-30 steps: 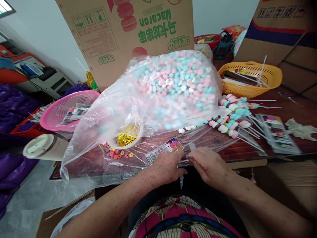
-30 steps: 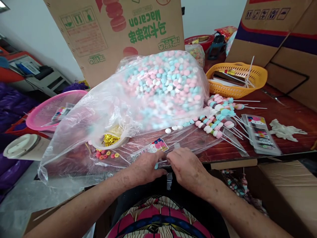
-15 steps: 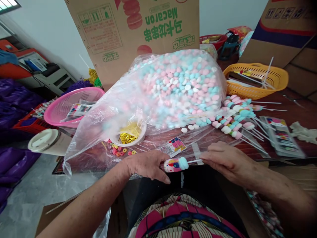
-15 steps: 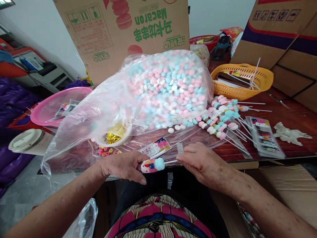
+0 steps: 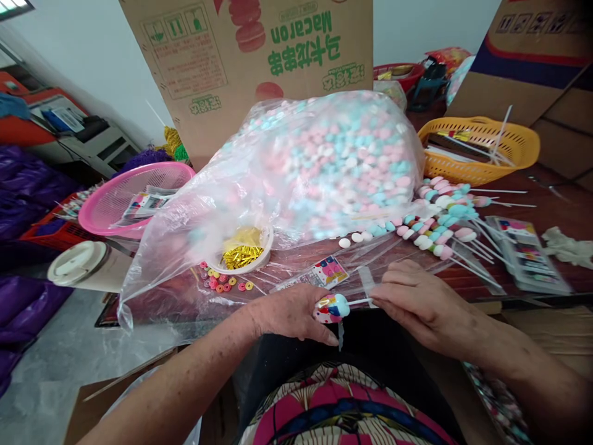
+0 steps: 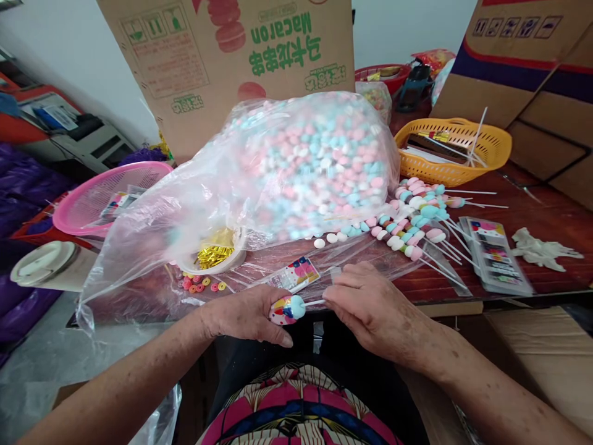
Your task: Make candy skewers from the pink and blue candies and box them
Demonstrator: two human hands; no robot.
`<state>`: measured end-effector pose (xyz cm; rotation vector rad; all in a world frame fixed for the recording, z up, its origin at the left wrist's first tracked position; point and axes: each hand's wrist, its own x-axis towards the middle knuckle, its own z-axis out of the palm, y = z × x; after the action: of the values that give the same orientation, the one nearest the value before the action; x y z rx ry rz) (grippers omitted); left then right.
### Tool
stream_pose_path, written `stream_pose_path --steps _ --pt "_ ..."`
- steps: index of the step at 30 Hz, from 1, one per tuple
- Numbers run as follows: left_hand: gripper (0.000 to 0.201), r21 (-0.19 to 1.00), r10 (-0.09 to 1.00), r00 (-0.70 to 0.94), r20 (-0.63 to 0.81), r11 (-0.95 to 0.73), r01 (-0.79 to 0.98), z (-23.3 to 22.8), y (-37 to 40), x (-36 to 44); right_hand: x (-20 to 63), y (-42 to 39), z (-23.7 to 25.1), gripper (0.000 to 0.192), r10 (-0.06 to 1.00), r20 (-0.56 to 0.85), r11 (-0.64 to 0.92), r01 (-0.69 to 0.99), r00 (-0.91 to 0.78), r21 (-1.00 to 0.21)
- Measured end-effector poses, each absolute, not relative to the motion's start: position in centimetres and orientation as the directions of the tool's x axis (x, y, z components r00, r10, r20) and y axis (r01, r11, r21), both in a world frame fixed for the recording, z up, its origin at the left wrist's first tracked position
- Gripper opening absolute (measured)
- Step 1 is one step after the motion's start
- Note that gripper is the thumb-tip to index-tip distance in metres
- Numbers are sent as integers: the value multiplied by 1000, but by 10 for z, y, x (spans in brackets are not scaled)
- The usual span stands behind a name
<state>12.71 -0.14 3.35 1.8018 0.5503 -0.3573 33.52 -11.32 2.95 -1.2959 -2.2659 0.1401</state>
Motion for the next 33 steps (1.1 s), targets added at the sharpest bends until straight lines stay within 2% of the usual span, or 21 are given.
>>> stream_pose_path --steps 3,6,8,11,15,17,19,22,25,28,33 --pt "20 692 351 836 -422 -471 547 33 -8 137 325 -110 28 26 842 349 527 769 -412 -364" --pt "27 514 479 776 -410 -582 630 28 -16 144 320 -108 20 26 873 286 480 798 -394 -364" --pt "35 430 506 755 -418 -622 655 25 -20 145 325 -107 15 26 888 254 456 808 -384 -372" --pt "45 401 504 761 -408 -650 645 27 -17 136 344 -109 16 25 900 239 433 795 -363 -424" --pt "29 411 417 777 -471 -675 612 36 -9 125 361 -113 26 24 900 223 434 739 -373 -515" --pt "24 388 415 774 -477 -691 610 37 -10 127 358 -114 29 24 895 209 443 725 -394 -527" --pt "22 318 496 744 -448 -689 651 34 -15 133 348 -115 29 24 900 204 433 732 -386 -526" --pt "21 183 630 702 -331 -687 703 26 -23 144 333 -116 21 25 917 214 398 756 -335 -520" --pt "20 87 680 711 -177 -709 700 19 -25 146 328 -117 10 28 916 257 395 801 -307 -450" --pt "26 116 701 704 -117 -694 711 15 -23 139 335 -117 6 28 907 273 408 833 -321 -373" --pt "40 223 676 729 -109 -698 681 15 -20 128 349 -119 15 28 905 237 421 822 -352 -383"
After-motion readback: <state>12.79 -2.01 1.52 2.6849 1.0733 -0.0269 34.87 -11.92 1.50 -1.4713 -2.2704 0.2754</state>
